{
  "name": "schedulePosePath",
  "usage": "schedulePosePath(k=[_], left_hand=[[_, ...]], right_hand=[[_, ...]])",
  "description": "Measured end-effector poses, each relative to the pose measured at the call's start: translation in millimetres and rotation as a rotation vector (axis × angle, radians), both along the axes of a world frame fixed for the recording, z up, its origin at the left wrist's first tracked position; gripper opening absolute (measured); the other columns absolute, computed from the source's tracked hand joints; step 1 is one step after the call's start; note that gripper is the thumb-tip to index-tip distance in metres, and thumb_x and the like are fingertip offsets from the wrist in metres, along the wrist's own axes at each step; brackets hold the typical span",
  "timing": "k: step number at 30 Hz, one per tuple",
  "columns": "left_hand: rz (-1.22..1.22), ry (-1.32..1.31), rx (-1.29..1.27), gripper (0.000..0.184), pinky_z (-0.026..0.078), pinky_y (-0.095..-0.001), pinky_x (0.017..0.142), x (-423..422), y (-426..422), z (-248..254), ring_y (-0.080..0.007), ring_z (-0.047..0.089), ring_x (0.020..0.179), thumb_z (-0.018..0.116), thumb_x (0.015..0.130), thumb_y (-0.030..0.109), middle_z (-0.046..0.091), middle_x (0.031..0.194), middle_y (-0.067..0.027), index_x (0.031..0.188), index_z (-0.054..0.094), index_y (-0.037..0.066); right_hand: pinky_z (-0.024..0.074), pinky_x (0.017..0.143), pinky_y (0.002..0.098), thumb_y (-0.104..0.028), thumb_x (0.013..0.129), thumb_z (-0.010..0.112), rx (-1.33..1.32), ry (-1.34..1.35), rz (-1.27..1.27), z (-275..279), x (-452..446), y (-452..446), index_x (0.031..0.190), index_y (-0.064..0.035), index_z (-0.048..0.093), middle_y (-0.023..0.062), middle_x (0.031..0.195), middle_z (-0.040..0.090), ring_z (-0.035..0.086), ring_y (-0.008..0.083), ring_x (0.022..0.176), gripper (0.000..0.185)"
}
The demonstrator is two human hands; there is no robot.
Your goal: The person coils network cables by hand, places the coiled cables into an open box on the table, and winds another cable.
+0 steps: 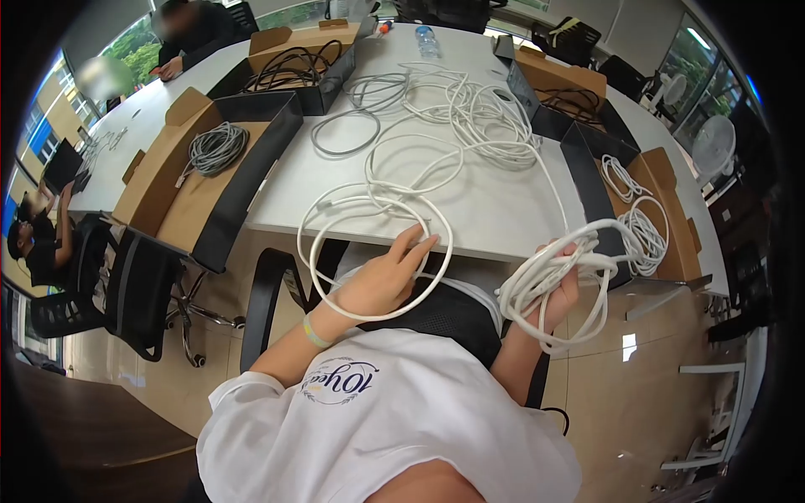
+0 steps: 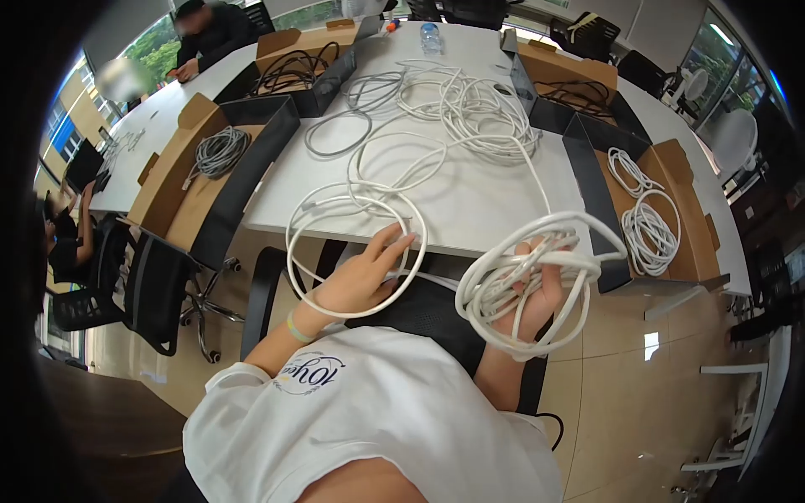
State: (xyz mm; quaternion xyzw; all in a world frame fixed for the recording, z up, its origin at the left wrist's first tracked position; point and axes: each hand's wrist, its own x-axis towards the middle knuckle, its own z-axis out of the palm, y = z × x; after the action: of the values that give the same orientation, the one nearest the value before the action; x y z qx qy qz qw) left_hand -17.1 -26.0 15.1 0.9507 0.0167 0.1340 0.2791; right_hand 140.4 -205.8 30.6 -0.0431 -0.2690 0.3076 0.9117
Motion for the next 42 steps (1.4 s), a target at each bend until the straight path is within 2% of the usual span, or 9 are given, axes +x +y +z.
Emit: schedulePosePath(k=[4, 11, 14, 17, 20, 23, 27, 30, 42], left_hand=[[-0.078, -0.084, -0.118, 0.067, 0.049, -0.0276, 0.064, 5.6, 21.2, 33.3, -0.0180, 0.062, 0.078, 0.052, 0.069, -0.013, 0.043, 0.130, -0.0163, 0.132, 0.039, 0.004], [-0.339, -0.356, -0.587, 0.086, 0.048, -0.0280, 0.073, 50.3, 90.2, 109.6, -0.0225, 0.053, 0.111, 0.076, 0.068, 0.013, 0.030, 0.144, -0.0128, 0.139, 0.029, 0.002], [-0.358, -0.380, -0.384, 0.067, 0.047, -0.0277, 0.080, 93.0, 131.0, 151.8, -0.0207, 0.053, 0.109, 0.060, 0.085, 0.035, 0.041, 0.136, -0.0113, 0.137, 0.034, 0.002], [-0.116, -0.446, -0.351, 0.070, 0.046, -0.0334, 0.083, 142.7, 137.8, 160.4, -0.0224, 0.055, 0.106, 0.048, 0.087, 0.054, 0.052, 0.123, -0.0172, 0.124, 0.047, -0.005], [0.372, 0.186, 0.511, 0.059, 0.045, -0.0384, 0.083, 170.6, 145.9, 143.6, -0.0344, 0.057, 0.100, 0.047, 0.090, 0.046, 0.051, 0.117, -0.0263, 0.112, 0.050, -0.009], [0.207, -0.110, 0.450, 0.057, 0.043, -0.0438, 0.087, 134.2, 109.6, 118.6, -0.0360, 0.053, 0.110, 0.052, 0.087, 0.046, 0.055, 0.111, -0.0294, 0.095, 0.057, -0.010], [-0.235, -0.306, -0.226, 0.096, 0.029, -0.0392, 0.104, 48.1, 24.7, 100.4, -0.0369, 0.033, 0.128, 0.076, 0.065, 0.045, 0.033, 0.139, -0.0249, 0.134, 0.032, -0.004], [-0.213, -0.336, 0.079, 0.139, 0.016, -0.0474, 0.108, 23.4, -12.7, 63.3, -0.0396, 0.006, 0.137, 0.087, 0.043, 0.048, 0.002, 0.148, -0.0253, 0.145, -0.001, 0.013], [-0.135, -0.268, -0.371, 0.141, 0.014, -0.0397, 0.109, 20.1, 10.5, 45.6, -0.0333, 0.010, 0.138, 0.090, 0.047, 0.031, 0.001, 0.149, -0.0228, 0.142, -0.010, 0.001]], right_hand=[[0.0390, 0.050, 0.0258, -0.019, 0.092, 0.050, 0.178, 0.050, 0.156, -7.8, 9.9, 0.4, 0.097, 0.0005, 0.052, 0.0084, 0.080, 0.045, 0.040, 0.0154, 0.063, 0.021], [0.0379, 0.052, 0.0254, -0.021, 0.094, 0.047, 0.239, 0.076, 0.245, -9.2, 7.9, -2.0, 0.096, 0.0000, 0.053, 0.0078, 0.079, 0.043, 0.039, 0.0155, 0.064, 0.022], [0.0398, 0.048, 0.0232, -0.017, 0.092, 0.050, -0.395, 0.237, -0.475, -4.4, -3.0, -3.4, 0.089, -0.0067, 0.051, 0.0026, 0.078, 0.048, 0.045, 0.0122, 0.065, 0.011], [0.0364, 0.048, 0.0199, -0.025, 0.093, 0.051, -0.399, 0.222, -0.527, -5.0, 0.6, 6.8, 0.090, -0.0060, 0.052, 0.0028, 0.080, 0.051, 0.044, 0.0091, 0.063, 0.019], [0.0387, 0.054, 0.0219, -0.024, 0.093, 0.053, -0.354, 0.136, -0.433, -13.4, -2.4, 9.8, 0.087, -0.0058, 0.052, 0.0069, 0.083, 0.054, 0.045, 0.0099, 0.060, 0.019], [0.0411, 0.061, 0.0228, -0.021, 0.092, 0.055, -0.487, 0.228, -0.619, -9.3, -13.1, 19.2, 0.090, -0.0054, 0.054, 0.0054, 0.081, 0.055, 0.050, 0.0095, 0.069, 0.016], [0.0420, 0.068, 0.0248, -0.017, 0.091, 0.056, -0.535, 0.091, -0.755, -19.9, -13.6, 23.4, 0.095, -0.0047, 0.054, 0.0067, 0.086, 0.059, 0.053, 0.0104, 0.080, 0.013], [0.0419, 0.070, 0.0251, -0.016, 0.091, 0.056, -0.592, 0.059, -0.862, -23.5, -18.7, 29.6, 0.098, -0.0041, 0.053, 0.0071, 0.087, 0.059, 0.054, 0.0115, 0.081, 0.015], [0.0443, 0.053, 0.0271, -0.006, 0.090, 0.053, -0.630, -0.434, -0.595, -21.8, -31.7, 34.3, 0.094, 0.0006, 0.046, 0.0048, 0.068, 0.049, 0.045, 0.0096, 0.053, 0.011]])
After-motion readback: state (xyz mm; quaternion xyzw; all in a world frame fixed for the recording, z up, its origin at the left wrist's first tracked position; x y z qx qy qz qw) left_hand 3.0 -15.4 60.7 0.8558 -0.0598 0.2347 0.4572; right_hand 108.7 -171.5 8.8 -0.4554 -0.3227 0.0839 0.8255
